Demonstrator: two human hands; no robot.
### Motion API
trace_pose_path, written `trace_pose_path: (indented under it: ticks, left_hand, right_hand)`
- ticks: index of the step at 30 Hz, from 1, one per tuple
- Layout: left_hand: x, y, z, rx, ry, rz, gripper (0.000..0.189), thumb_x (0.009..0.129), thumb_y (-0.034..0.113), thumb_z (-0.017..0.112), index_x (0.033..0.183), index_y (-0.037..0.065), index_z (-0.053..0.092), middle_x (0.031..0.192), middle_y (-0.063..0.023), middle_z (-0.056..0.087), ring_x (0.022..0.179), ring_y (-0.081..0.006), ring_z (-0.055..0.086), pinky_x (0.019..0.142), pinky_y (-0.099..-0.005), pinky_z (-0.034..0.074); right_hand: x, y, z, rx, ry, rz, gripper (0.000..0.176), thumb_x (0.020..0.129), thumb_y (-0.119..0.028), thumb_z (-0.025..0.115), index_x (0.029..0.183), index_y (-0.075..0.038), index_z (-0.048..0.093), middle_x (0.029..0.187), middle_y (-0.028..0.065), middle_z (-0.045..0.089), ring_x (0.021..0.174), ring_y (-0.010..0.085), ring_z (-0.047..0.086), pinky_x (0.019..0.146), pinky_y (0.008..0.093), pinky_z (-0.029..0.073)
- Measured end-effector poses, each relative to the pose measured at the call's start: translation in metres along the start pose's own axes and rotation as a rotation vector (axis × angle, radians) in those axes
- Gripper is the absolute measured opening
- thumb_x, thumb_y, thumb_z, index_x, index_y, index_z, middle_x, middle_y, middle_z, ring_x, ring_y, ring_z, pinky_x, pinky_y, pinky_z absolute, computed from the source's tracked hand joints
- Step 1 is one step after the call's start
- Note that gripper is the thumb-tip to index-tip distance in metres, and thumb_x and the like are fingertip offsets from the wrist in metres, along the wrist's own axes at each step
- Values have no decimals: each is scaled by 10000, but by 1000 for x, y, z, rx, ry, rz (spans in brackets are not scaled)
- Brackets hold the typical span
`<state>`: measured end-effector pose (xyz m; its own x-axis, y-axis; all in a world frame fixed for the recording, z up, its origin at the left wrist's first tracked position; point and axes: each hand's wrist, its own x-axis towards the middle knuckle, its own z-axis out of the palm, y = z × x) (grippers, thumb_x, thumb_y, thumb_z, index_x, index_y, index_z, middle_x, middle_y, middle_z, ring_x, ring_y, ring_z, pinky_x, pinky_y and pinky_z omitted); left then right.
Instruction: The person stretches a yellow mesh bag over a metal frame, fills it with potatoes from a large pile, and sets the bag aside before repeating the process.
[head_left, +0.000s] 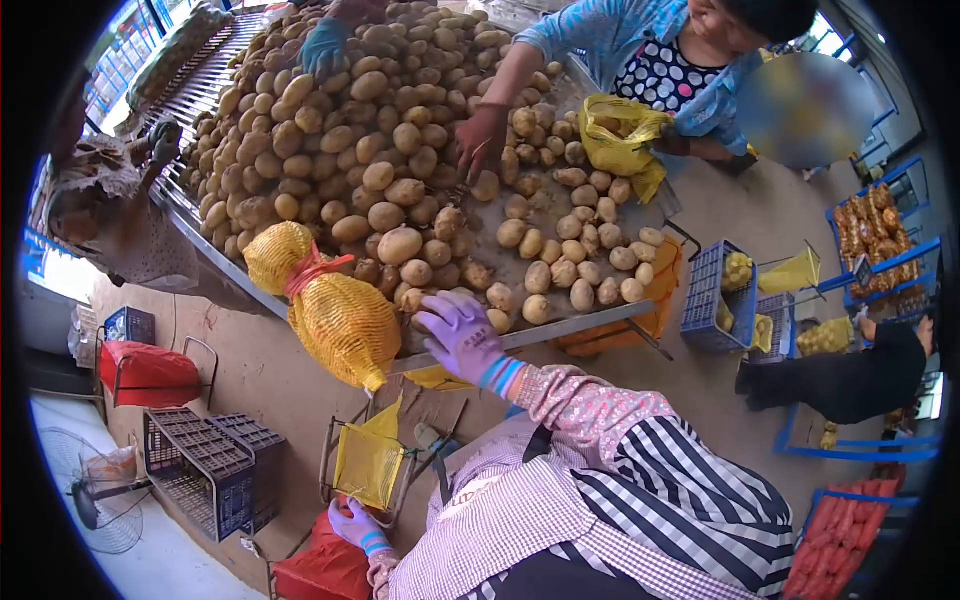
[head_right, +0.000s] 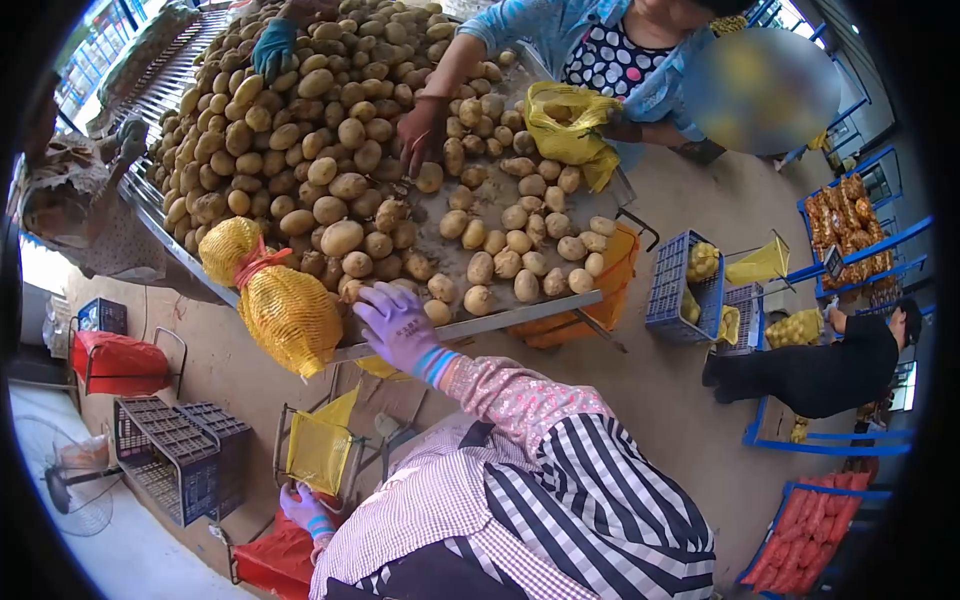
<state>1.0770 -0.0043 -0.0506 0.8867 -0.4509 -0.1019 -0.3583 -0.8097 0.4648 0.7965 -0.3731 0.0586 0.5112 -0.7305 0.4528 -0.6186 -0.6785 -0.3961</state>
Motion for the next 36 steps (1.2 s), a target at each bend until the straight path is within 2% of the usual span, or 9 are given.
trace_pose_path:
  ticks: [2, 3, 7, 11, 16, 22, 24, 29, 36]
  left_hand:
    - [-14, 35, -2, 6, 66, 17, 420, 919, 195, 707, 1254, -44, 619, 1226, -212, 645, 1137, -361, 597, 1010, -430, 458]
    - [-23, 57, 2, -39, 40, 81, 403, 941, 195, 689, 1260, -41, 618, 1225, -205, 647, 1122, -344, 606, 1001, -418, 467]
    - [-59, 145, 2, -301, -72, 171, 381, 961, 152, 637, 1291, -37, 606, 1285, -187, 633, 1194, -317, 583, 1064, -398, 429]
    - [-69, 178, -4, -392, -122, 230, 364, 975, 116, 613, 1307, -33, 605, 1279, -149, 638, 1177, -257, 595, 1048, -369, 444]
    - [-81, 201, -11, -415, -182, 193, 355, 971, 77, 633, 1308, -31, 608, 1250, -132, 658, 1139, -226, 615, 1023, -340, 467]
    - [-81, 255, 14, -371, -239, 426, 345, 961, 92, 651, 1290, -9, 625, 1235, -141, 670, 1159, -253, 621, 1043, -366, 460]
    - [-86, 302, 11, -310, -260, 588, 357, 945, 97, 664, 1288, 6, 629, 1244, -153, 666, 1171, -282, 620, 1045, -383, 459]
    - [-47, 401, 37, -379, -285, 890, 460, 915, 117, 694, 1348, 6, 585, 1350, -190, 609, 1276, -351, 565, 1109, -422, 430]
    - [55, 527, 108, -145, -182, 996, 794, 895, 348, 748, 1534, 57, 378, 1582, -203, 376, 1474, -391, 333, 1211, -472, 285]
  right_hand:
    - [13, 10, 15, -67, -215, -43, 460, 886, -325, 708, 1317, -195, 611, 1571, 111, 368, 1430, 286, 362, 1217, 532, 231]
    - [19, 17, 20, -47, -243, -92, 398, 917, -297, 648, 1308, -224, 618, 1582, 81, 381, 1446, 255, 359, 1220, 622, 198]
    - [38, 46, 34, -105, -172, -314, 289, 936, -227, 539, 1194, -245, 669, 1541, 7, 435, 1451, 198, 347, 1187, 704, 207]
    - [39, 87, 33, -196, -62, -222, 221, 919, -239, 558, 1061, -243, 727, 1426, -3, 523, 1449, 204, 345, 1197, 662, 224]
    - [63, 165, -23, -394, -254, 7, 263, 967, -244, 545, 1167, -230, 714, 1549, 20, 452, 1504, 293, 304, 1226, 617, 167]
    - [37, 246, -83, -455, -278, 279, 372, 961, -298, 586, 1328, -288, 645, 1635, 73, 354, 1514, 330, 280, 1232, 606, 153]
    - [10, 245, -110, -371, -301, 402, 377, 966, -306, 589, 1339, -275, 634, 1645, 62, 341, 1525, 327, 266, 1234, 608, 133]
    - [-55, 216, -133, -301, -107, 320, 433, 954, -336, 619, 1378, -247, 615, 1606, 98, 379, 1484, 323, 318, 1234, 572, 183]
    - [-97, 191, -120, -256, -39, 502, 519, 947, -388, 629, 1410, -160, 575, 1538, 134, 452, 1409, 346, 412, 1200, 551, 270]
